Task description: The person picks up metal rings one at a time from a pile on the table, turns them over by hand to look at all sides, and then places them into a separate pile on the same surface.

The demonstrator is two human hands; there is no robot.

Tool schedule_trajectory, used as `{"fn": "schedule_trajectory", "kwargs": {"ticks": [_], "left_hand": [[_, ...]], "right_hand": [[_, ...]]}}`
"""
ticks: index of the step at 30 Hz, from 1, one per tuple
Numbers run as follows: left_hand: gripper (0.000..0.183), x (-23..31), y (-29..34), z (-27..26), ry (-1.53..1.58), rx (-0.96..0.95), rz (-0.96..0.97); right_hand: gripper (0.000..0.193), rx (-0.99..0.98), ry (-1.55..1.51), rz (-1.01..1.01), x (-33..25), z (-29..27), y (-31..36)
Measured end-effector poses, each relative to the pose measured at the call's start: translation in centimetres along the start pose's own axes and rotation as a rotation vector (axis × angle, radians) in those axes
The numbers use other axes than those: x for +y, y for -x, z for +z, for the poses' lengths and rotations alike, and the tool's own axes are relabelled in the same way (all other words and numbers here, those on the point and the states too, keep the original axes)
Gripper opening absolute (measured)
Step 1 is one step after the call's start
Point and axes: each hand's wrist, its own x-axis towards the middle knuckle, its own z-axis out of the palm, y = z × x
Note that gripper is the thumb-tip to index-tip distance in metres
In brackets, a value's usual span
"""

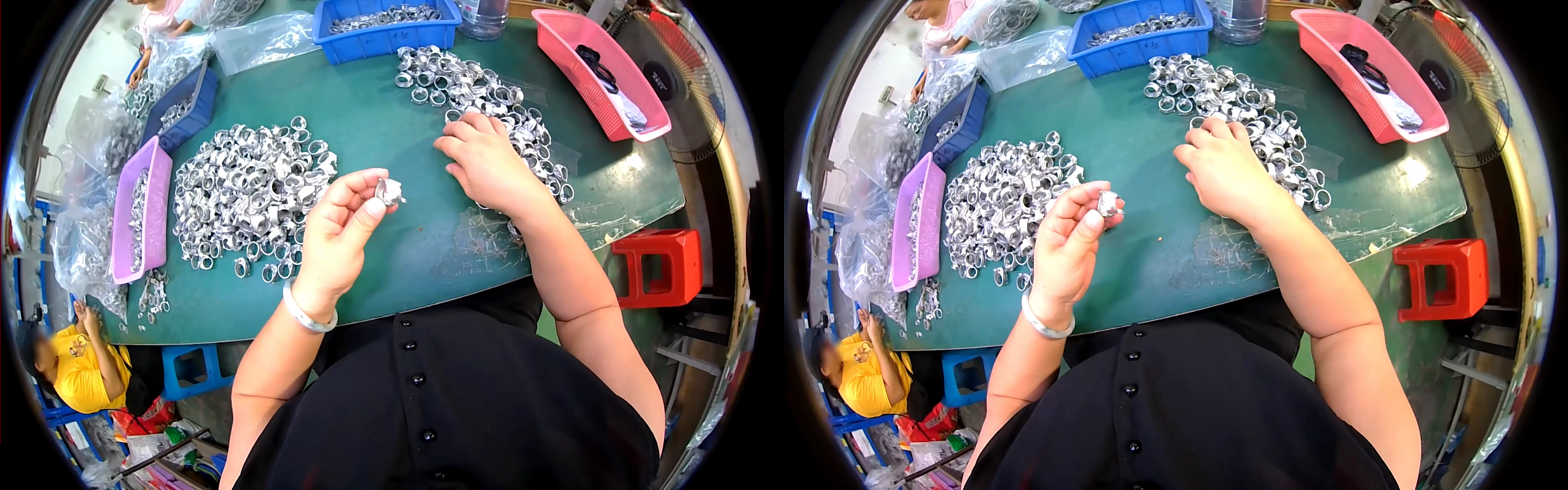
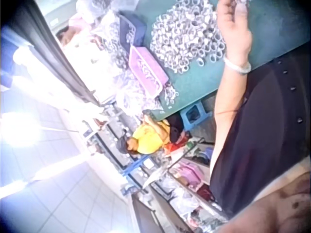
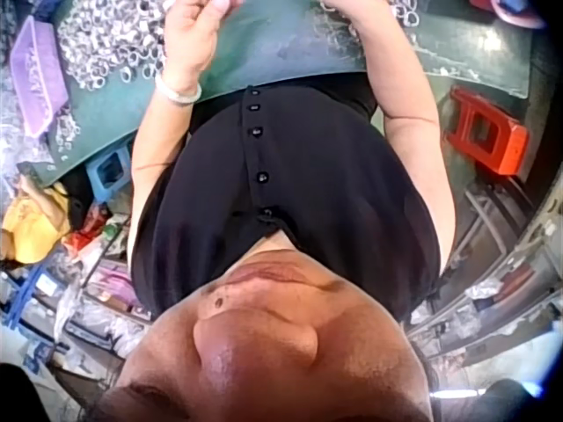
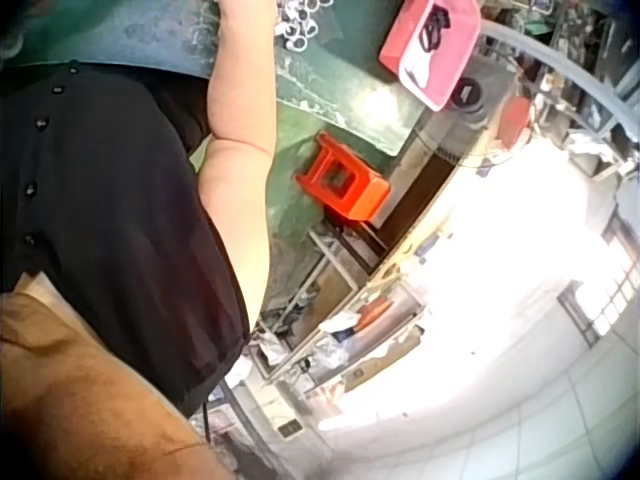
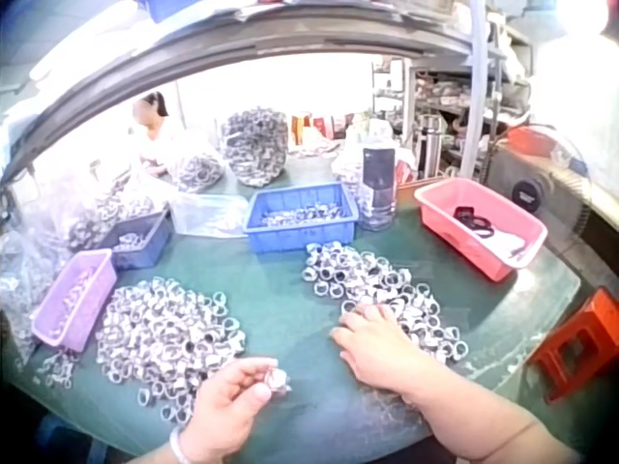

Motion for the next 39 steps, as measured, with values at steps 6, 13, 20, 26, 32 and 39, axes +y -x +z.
{"fn": "schedule_trajectory", "kwargs": {"ticks": [6, 13, 20, 26, 32, 39], "left_hand": [[0.035, -0.61, 0.32, -0.52, 0.430, -0.037, -0.167], [0.037, -0.42, 0.38, -0.70, 0.618, -0.069, -0.255], [0.034, -0.38, 0.49, -0.67, 0.828, -0.136, -0.316], [0.034, 0.27, 0.66, -0.26, 0.816, -0.067, -0.358], [0.033, -0.26, 0.66, -0.73, 0.800, -0.104, -0.322], [0.032, 0.13, 0.66, -0.45, 0.722, -0.056, -0.331]], "right_hand": [[0.018, -0.028, 0.019, 0.007, 0.04, 0.23, -0.09], [0.023, -0.049, 0.050, 0.024, -0.04, -0.03, -0.32], [0.019, -0.008, 0.034, 0.013, 0.10, 0.02, -0.41], [0.018, -0.007, 0.024, 0.019, 0.02, -0.08, -0.44], [0.018, 0.009, 0.011, 0.007, 0.01, 0.01, -0.45], [0.019, 0.032, 0.000, -0.006, -0.12, 0.18, -0.49]]}}
